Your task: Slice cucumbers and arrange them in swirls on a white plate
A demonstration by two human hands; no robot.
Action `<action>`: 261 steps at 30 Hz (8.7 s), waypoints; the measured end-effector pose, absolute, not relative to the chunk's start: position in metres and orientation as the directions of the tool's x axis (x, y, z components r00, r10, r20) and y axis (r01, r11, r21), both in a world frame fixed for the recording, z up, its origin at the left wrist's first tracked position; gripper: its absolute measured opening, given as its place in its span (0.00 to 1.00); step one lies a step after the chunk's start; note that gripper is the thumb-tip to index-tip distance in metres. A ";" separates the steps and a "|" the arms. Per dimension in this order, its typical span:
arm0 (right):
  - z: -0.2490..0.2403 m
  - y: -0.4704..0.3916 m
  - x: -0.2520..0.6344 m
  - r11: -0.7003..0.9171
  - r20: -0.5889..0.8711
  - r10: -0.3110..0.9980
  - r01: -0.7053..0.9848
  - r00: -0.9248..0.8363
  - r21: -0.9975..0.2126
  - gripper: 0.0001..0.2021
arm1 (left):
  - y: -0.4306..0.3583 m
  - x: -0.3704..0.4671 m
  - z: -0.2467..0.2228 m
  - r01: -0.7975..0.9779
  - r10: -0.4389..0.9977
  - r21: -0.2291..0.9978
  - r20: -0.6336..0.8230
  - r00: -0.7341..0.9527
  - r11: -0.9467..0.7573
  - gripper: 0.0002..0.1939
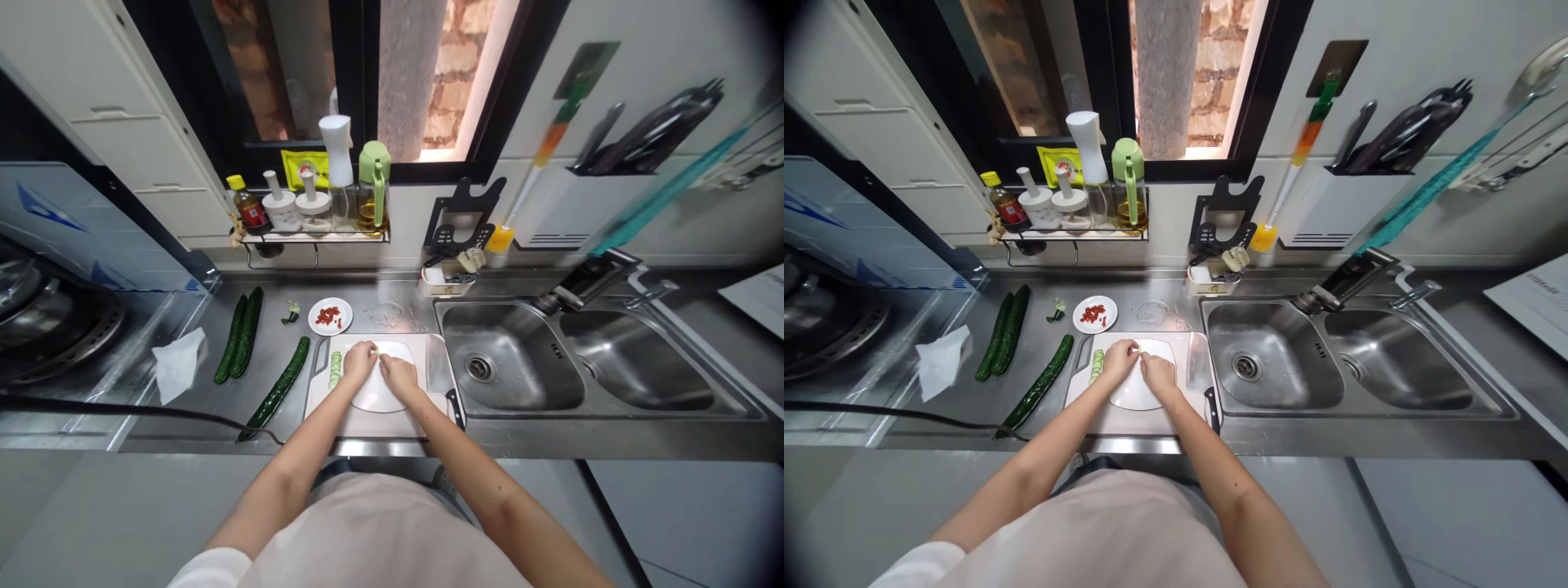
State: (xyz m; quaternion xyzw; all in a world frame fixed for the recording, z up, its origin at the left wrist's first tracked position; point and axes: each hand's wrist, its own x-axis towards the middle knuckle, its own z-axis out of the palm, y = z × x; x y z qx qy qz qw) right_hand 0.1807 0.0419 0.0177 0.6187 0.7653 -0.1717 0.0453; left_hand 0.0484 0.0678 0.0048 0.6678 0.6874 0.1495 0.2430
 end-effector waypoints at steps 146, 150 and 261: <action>0.038 -0.058 0.219 0.023 -0.070 0.994 0.788 -0.084 -0.616 0.20 | -0.036 -0.026 -0.006 0.799 0.910 0.447 -0.101 -0.403 0.403 0.13; 0.037 -0.058 0.219 0.024 -0.070 0.994 0.789 -0.084 -0.614 0.20 | -0.037 -0.024 -0.006 0.768 0.902 0.491 -0.096 -0.421 0.411 0.09; 0.082 0.024 0.187 -0.071 -0.093 0.985 0.148 -0.144 -0.986 0.12 | 0.003 0.056 0.073 -0.208 0.967 0.978 -0.062 -0.249 0.009 0.15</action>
